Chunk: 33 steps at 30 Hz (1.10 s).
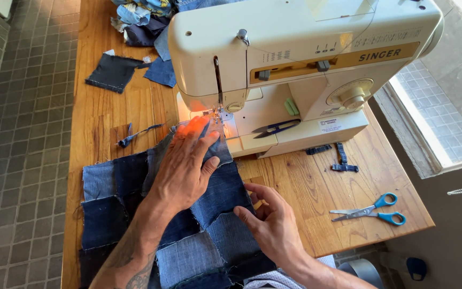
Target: Sewing denim patches together using a sewing machine to create a patchwork fabric
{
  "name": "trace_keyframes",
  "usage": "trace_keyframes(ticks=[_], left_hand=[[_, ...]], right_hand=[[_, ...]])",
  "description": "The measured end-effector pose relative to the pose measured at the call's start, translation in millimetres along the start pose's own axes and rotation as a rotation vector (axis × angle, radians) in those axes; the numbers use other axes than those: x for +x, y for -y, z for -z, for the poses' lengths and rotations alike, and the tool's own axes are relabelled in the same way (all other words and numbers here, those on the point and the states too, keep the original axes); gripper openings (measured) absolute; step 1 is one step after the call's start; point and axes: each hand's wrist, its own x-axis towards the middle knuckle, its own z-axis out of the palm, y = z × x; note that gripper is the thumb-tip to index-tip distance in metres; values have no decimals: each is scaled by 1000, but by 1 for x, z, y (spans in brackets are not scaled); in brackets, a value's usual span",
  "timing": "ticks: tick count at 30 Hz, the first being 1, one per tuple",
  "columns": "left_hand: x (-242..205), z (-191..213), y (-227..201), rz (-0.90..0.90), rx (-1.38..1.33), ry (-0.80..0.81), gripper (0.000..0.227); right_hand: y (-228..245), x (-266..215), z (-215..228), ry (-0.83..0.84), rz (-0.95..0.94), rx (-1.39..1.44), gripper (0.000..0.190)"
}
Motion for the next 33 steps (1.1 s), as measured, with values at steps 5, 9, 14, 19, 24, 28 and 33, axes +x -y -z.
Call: trace_keyframes(ticks=[5, 9, 14, 19, 24, 28, 33], left_hand=[[1, 0, -1, -11, -10, -15, 47], [2, 1, 0, -15, -7, -14, 48], [2, 3, 0, -23, -12, -17, 47], [1, 2, 0, -20, -8, -18, 47], [1, 1, 0, -29, -14, -24, 47], [0, -1, 2, -27, -14, -31, 47], [0, 0, 1, -26, -15, -24, 49]], right_hand=[[21, 2, 4, -22, -118, -88, 47], [21, 11, 3, -23, -58, -112, 25], [10, 10, -6, -103, 26, -140, 18], [13, 6, -10, -172, -2, -177, 16], [8, 8, -10, -207, 4, -179, 21], [-3, 10, -10, -213, 35, -145, 27], [-5, 13, -7, -204, 92, -192, 24]])
